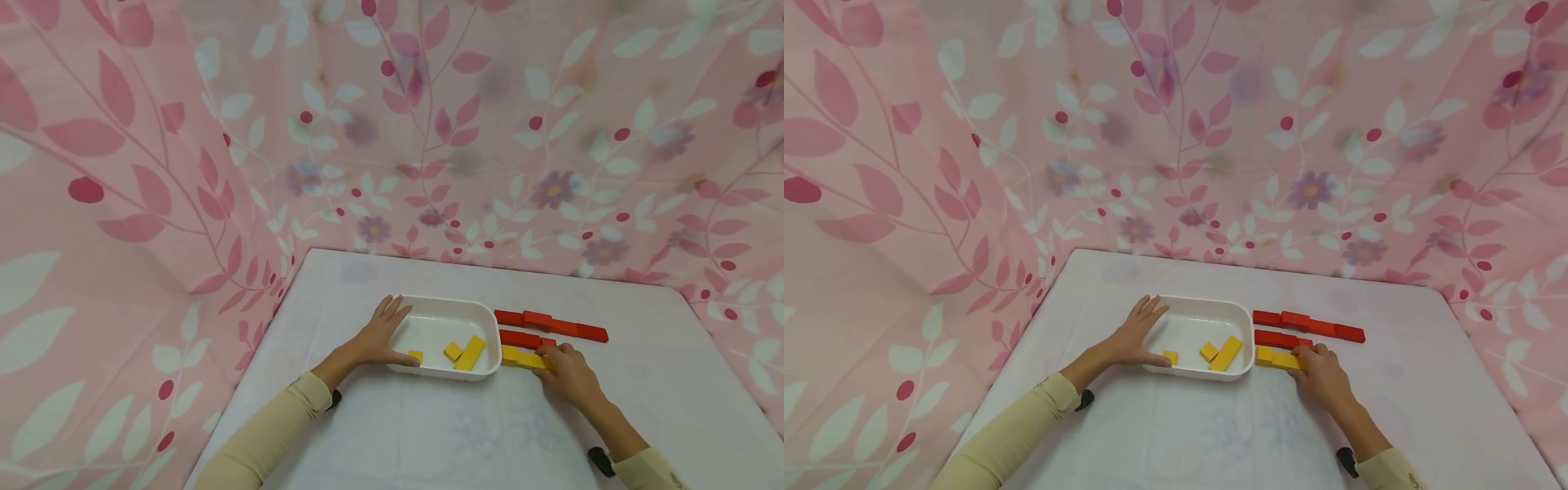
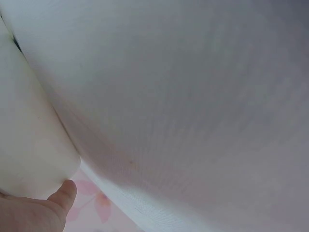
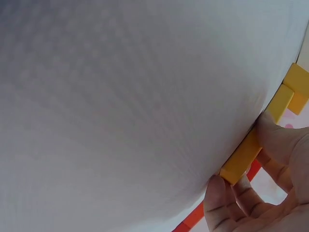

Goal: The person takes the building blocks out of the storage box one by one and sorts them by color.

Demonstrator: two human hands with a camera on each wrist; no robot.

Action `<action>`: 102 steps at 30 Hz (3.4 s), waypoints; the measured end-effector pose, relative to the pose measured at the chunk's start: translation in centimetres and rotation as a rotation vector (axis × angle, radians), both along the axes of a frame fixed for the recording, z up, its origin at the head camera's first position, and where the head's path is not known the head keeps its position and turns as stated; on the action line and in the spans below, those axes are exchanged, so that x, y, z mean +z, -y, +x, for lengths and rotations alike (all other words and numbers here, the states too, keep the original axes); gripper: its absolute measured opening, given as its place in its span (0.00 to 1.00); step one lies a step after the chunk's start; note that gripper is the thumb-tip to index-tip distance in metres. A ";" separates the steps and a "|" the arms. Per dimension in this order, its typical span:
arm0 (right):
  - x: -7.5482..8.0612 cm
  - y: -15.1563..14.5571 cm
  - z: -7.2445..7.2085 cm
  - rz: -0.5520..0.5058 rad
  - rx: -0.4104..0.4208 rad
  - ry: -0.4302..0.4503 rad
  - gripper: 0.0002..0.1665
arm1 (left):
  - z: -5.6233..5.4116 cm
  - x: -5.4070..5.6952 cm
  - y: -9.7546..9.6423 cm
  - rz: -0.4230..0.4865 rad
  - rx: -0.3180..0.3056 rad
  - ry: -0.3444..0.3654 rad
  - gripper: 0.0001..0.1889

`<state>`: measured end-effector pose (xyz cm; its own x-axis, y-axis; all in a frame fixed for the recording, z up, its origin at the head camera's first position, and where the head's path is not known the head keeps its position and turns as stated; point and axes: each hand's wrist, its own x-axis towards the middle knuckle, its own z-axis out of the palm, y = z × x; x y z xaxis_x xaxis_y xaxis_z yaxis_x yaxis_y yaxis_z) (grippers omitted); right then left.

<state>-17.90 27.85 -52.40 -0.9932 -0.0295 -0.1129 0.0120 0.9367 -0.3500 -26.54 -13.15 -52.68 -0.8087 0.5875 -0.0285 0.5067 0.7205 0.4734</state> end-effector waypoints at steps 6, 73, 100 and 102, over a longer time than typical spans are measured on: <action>0.3 0.1 0.1 0.024 0.015 -0.010 0.26 | 0.1 0.1 0.0 0.010 -0.001 -0.001 0.63; 4.7 7.8 -3.5 -0.484 0.416 -0.107 0.21 | 0.3 0.7 -0.1 -0.001 0.003 -0.031 0.62; 2.9 10.4 -4.6 -0.258 0.516 0.022 0.25 | 0.7 0.4 -0.3 0.013 -0.008 -0.024 0.61; 3.1 10.7 -5.0 -0.208 0.512 0.023 0.23 | 0.5 0.5 -0.2 0.009 -0.005 -0.028 0.61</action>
